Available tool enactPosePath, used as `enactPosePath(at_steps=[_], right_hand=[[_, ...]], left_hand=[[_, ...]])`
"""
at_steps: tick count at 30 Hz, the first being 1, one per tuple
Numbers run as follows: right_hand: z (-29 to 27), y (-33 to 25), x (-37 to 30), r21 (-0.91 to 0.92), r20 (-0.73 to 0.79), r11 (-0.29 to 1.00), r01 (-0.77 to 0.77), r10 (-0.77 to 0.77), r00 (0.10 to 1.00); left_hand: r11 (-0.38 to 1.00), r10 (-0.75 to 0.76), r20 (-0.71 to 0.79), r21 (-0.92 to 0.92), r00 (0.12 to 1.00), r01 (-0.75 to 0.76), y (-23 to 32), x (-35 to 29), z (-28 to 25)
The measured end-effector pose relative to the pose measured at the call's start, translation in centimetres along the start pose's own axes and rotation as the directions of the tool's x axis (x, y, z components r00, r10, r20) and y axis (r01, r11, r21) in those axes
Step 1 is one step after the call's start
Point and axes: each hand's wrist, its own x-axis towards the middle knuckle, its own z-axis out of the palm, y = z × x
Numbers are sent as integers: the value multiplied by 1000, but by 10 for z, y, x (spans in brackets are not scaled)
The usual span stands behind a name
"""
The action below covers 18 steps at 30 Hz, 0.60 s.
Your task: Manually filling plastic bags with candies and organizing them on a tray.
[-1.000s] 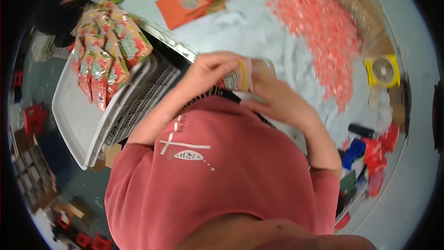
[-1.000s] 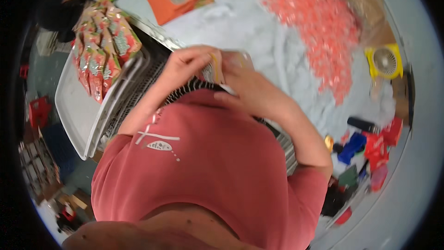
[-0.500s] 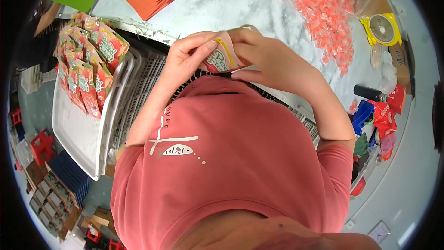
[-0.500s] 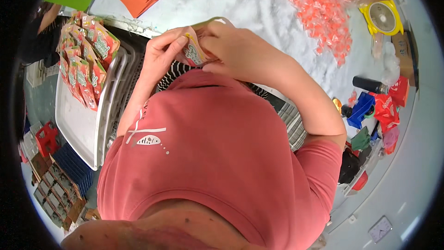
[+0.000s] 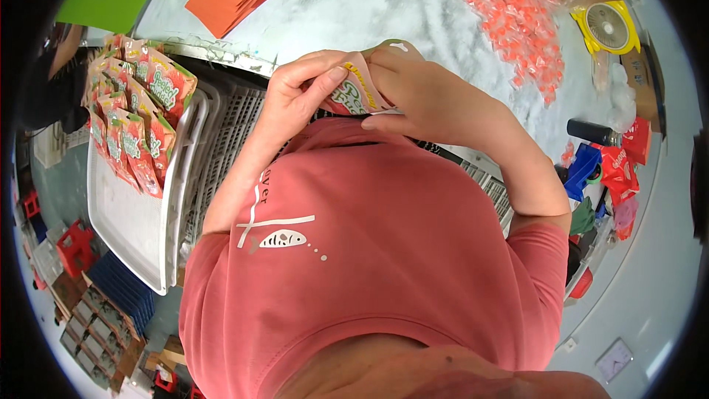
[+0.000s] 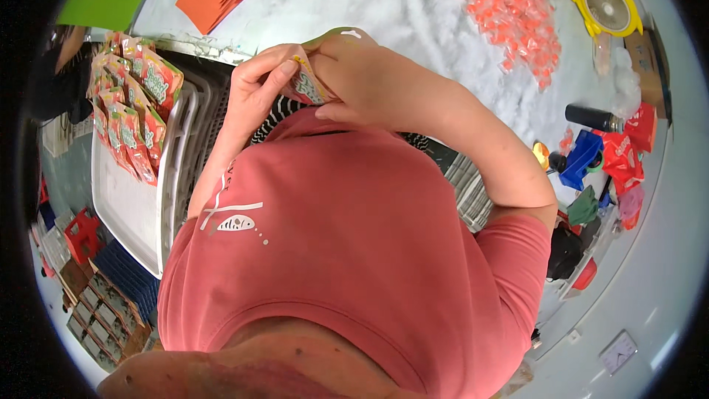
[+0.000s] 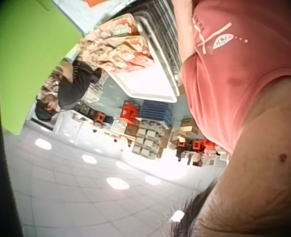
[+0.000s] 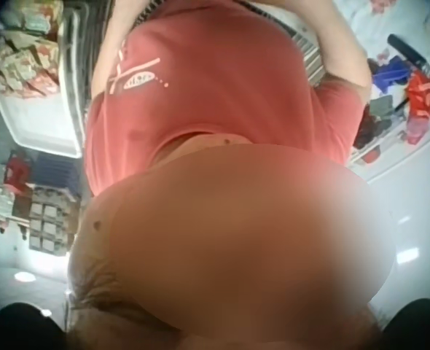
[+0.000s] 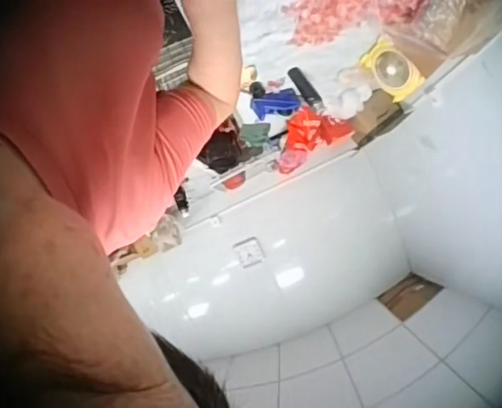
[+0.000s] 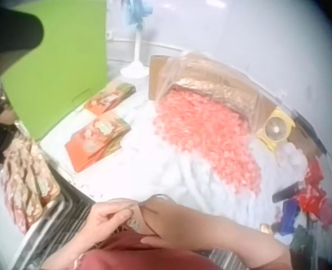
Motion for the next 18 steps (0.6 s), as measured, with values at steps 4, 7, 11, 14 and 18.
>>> enactPosePath(at_steps=[4,7,11,14,18], right_hand=[[7,3,3,-219,43,968,119,-113,993],[-5,-4,-2,-87,30,996,-35,38,999],[-12,-11,-10,-50,60,991,-125,128,990],[2,2,-6,-133,80,990,44,-33,996],[-7,2,-26,20,-310,998,-54,58,949]], left_hand=[[998,-38,44,-48,998,40,11,3,4],[973,-225,4,-51,974,225,7,-1,-1],[1000,-14,20,21,1000,13,3,3,-2],[999,5,85,50,996,-10,8,5,4],[998,-67,-64,-11,996,66,-1,-2,-6]])
